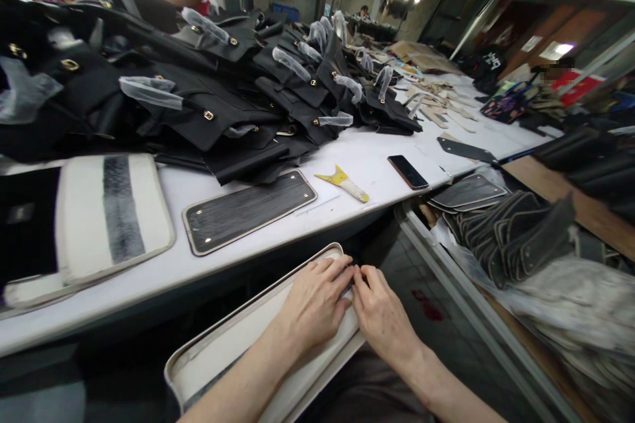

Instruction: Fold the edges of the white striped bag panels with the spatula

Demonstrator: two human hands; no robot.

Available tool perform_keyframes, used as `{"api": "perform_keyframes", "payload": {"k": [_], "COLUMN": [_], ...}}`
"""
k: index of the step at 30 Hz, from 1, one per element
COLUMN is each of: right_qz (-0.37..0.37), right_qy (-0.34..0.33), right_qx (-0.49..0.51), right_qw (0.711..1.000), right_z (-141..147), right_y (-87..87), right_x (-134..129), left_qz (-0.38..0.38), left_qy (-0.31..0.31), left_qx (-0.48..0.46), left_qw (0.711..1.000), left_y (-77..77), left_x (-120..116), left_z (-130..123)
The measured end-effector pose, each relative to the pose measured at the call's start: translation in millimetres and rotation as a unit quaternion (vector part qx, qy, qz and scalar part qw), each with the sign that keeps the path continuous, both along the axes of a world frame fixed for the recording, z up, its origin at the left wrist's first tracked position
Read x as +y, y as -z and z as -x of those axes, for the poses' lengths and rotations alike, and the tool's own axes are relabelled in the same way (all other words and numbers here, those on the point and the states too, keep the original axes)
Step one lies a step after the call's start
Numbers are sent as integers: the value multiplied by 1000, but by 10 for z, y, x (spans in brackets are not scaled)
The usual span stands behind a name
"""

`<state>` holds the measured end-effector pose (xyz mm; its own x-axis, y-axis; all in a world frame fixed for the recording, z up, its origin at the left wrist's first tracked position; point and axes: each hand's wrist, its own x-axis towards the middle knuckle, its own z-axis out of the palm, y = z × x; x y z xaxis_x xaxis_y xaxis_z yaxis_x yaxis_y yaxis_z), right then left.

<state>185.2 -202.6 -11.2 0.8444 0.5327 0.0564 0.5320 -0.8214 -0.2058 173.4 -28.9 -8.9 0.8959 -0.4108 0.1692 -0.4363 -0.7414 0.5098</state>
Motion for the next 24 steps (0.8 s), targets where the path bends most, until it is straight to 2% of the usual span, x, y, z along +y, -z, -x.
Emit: {"api": "perform_keyframes", "payload": {"k": [3, 7, 9, 12, 14, 15, 20, 24], "right_qz": [-41, -186, -250, -307, -312, -305, -230, -161], "right_qy": [-4, 25, 65, 133, 146, 142, 113, 105], "right_qx": [10, 83, 156, 329, 428, 462, 571, 618], "right_qw": [999, 979, 953, 883, 836, 821, 780, 762], "right_z": [-20, -170, -310, -557, -710, -777, -1042, -1215], "right_y": [-38, -74, -51, 11, 28, 23, -69, -60], "right_x": [-22, -92, -144, -211, -230, -230, -160, -83], "left_qz": [-10, -17, -17, -9, 1, 6, 28, 38], "left_qy": [2, 1, 1, -2, -5, -7, -20, -32], "left_qx": [-1, -3, -2, 3, 10, 14, 30, 35], "left_qw": [1000, 1000, 1000, 1000, 1000, 1000, 999, 998], "left_y": [-3, -21, -27, -30, -33, -36, -56, -47], "left_x": [-14, -24, -25, -22, -18, -16, -18, -46], "left_z": [-9, -28, -32, -31, -31, -33, -54, -73]}}
